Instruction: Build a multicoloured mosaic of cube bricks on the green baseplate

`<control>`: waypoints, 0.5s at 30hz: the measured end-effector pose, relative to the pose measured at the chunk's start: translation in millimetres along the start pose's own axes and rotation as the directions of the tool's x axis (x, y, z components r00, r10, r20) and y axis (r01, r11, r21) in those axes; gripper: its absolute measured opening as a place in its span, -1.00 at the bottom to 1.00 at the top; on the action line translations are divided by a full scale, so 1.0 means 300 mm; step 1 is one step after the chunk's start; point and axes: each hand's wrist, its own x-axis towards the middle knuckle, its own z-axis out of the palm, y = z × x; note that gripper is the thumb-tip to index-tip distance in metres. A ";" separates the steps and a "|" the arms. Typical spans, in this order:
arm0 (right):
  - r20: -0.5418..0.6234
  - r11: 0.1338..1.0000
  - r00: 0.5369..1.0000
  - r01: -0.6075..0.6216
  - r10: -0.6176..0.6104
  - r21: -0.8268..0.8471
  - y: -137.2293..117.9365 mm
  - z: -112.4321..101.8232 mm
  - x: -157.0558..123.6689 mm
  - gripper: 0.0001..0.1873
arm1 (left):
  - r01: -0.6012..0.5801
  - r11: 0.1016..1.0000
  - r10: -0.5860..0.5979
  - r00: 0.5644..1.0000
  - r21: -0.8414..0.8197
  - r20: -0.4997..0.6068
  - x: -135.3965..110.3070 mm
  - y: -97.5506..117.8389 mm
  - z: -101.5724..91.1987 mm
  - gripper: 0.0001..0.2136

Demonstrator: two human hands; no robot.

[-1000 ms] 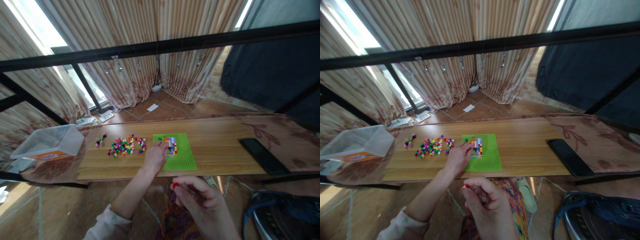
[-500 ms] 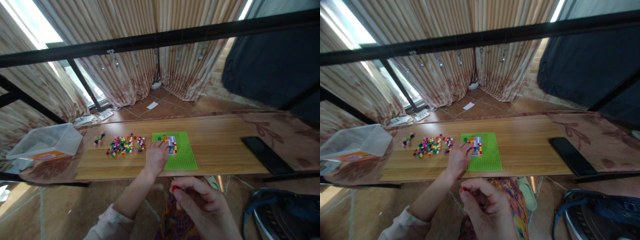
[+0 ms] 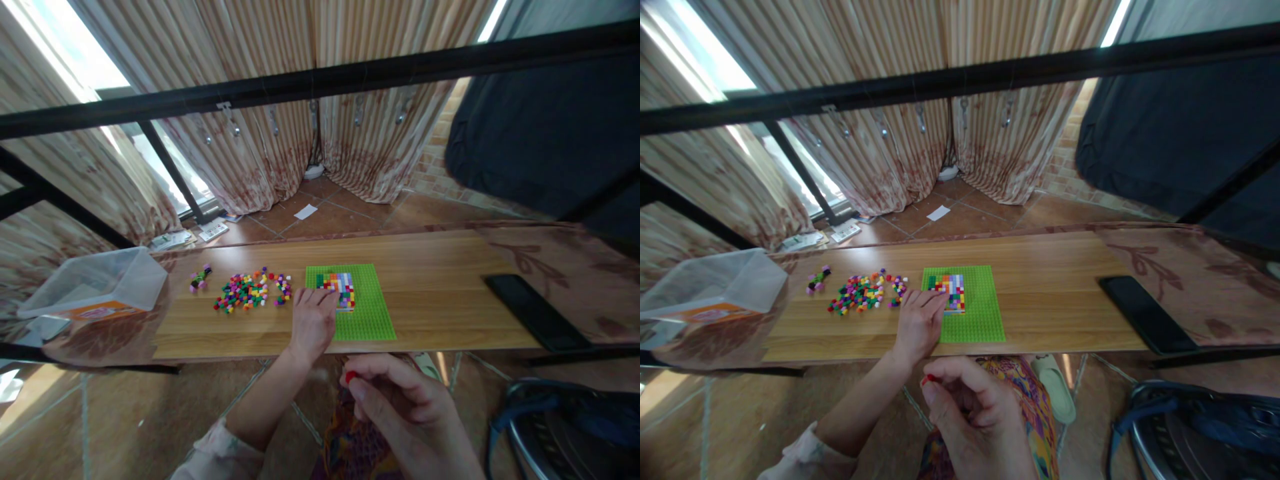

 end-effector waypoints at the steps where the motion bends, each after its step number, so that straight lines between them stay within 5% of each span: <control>1: -0.002 1.000 1.000 0.003 -0.003 0.006 0.001 0.000 0.000 -0.87 | 0.000 1.000 0.000 1.000 0.005 -0.004 -0.007 0.002 0.001 -0.76; 15: -0.044 0.998 0.999 0.005 -0.008 -0.058 -0.003 0.003 -0.002 -0.86 | 0.020 0.992 -0.027 0.998 0.127 0.051 -0.017 0.040 0.006 -0.74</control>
